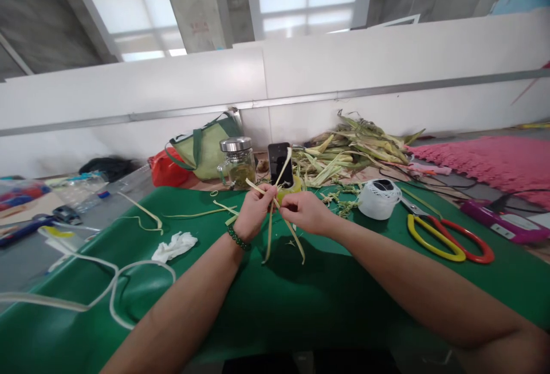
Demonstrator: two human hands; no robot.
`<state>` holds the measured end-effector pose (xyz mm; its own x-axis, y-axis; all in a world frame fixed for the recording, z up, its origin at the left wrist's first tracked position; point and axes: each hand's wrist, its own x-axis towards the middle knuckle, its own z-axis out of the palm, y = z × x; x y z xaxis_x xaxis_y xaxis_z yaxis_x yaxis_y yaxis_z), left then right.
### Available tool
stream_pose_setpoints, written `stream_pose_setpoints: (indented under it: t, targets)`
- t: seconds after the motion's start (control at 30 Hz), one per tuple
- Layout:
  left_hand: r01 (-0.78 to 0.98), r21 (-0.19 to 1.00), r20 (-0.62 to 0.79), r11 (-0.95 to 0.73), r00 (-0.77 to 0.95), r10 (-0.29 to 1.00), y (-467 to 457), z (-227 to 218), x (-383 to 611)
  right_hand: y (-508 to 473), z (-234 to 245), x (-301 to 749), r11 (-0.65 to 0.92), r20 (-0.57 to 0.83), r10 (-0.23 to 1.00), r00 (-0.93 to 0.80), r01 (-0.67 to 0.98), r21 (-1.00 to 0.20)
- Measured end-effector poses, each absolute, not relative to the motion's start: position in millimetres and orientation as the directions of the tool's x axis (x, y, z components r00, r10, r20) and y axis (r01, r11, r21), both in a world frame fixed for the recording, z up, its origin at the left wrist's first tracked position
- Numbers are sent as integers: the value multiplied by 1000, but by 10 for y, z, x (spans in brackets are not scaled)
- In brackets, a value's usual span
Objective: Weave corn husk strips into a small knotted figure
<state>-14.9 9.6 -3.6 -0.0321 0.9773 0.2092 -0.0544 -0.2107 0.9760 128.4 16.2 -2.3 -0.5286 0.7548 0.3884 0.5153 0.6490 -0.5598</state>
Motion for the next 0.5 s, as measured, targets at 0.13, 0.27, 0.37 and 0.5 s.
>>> stream_pose_setpoints:
  t: [0.13, 0.27, 0.37, 0.5]
  targets:
    - [34, 977, 212, -211, -39, 976, 114, -41, -155, 93, 41, 1320, 694, 401, 718, -568, 622, -362]
    - [-22, 996, 88, -86, 101, 991, 90, -10, -177, 90, 50, 1347, 637, 374, 764, -525, 709, -305]
    - [-29, 995, 95, -92, 183, 978, 76, 3, -201, 137, 71, 1412, 678, 354, 732, -582, 679, -284]
    - [-61, 998, 28, -17, 187, 982, 75, 12, -223, 195, 155, 1518, 741, 293, 668, -684, 645, -187]
